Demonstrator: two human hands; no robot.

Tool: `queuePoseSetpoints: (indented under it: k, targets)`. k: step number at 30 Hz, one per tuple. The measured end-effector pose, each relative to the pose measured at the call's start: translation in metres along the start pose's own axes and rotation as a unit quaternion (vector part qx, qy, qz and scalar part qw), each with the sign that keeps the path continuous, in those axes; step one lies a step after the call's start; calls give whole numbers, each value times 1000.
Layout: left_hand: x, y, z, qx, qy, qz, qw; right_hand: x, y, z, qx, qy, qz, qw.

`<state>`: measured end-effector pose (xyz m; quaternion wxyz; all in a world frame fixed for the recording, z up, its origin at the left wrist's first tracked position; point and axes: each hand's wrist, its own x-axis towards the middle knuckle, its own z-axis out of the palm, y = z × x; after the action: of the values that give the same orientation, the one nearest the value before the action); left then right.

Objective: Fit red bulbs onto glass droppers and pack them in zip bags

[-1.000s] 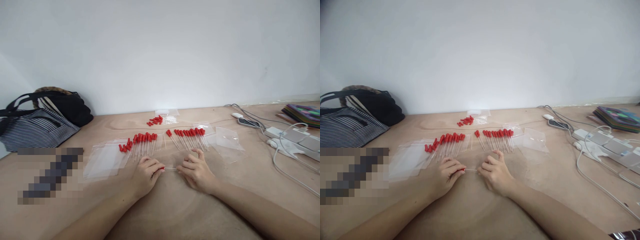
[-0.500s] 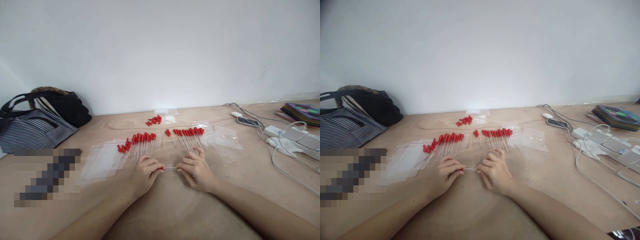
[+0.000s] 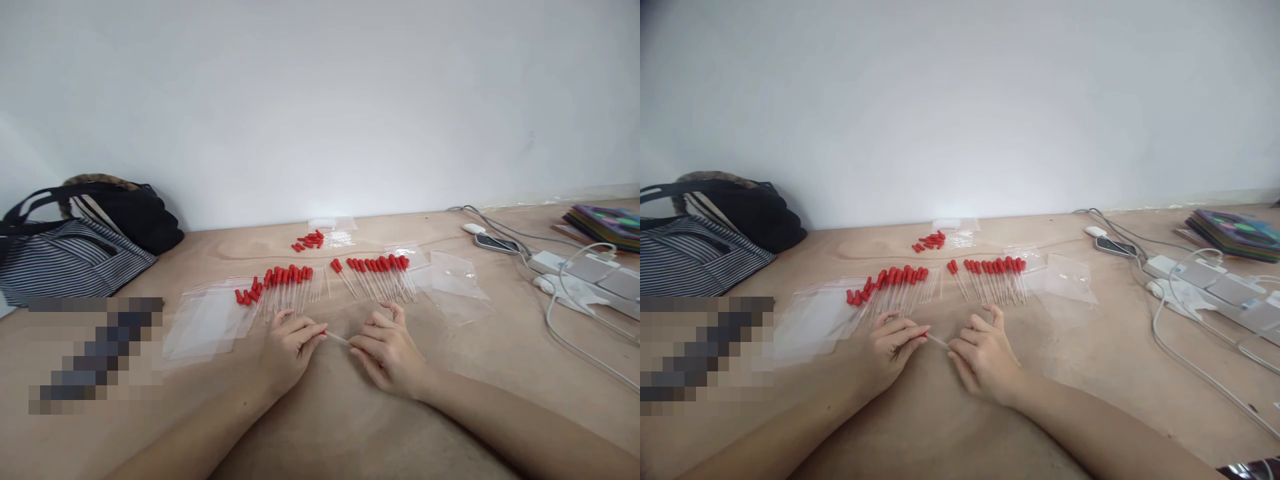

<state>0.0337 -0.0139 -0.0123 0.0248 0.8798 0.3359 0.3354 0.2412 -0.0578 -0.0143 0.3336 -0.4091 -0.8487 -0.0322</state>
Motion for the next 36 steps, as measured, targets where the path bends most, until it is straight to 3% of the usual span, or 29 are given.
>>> queuePoseSetpoints:
  k: [11,20,27,36]
  targets:
    - [2,3,-4,10,-4,42,999,2,8,-2,-37,31,-89,995]
    - [6,5,-10,-56,-99,-4,994,-1,12,-1,-71,63,-108,990]
    - [6,6,-7,-59,-98,2,993,2,13,0,-103,83,-142,981]
    - [5,-2,-6,13,-57,24,998,9,12,2,-116,62,-57,990]
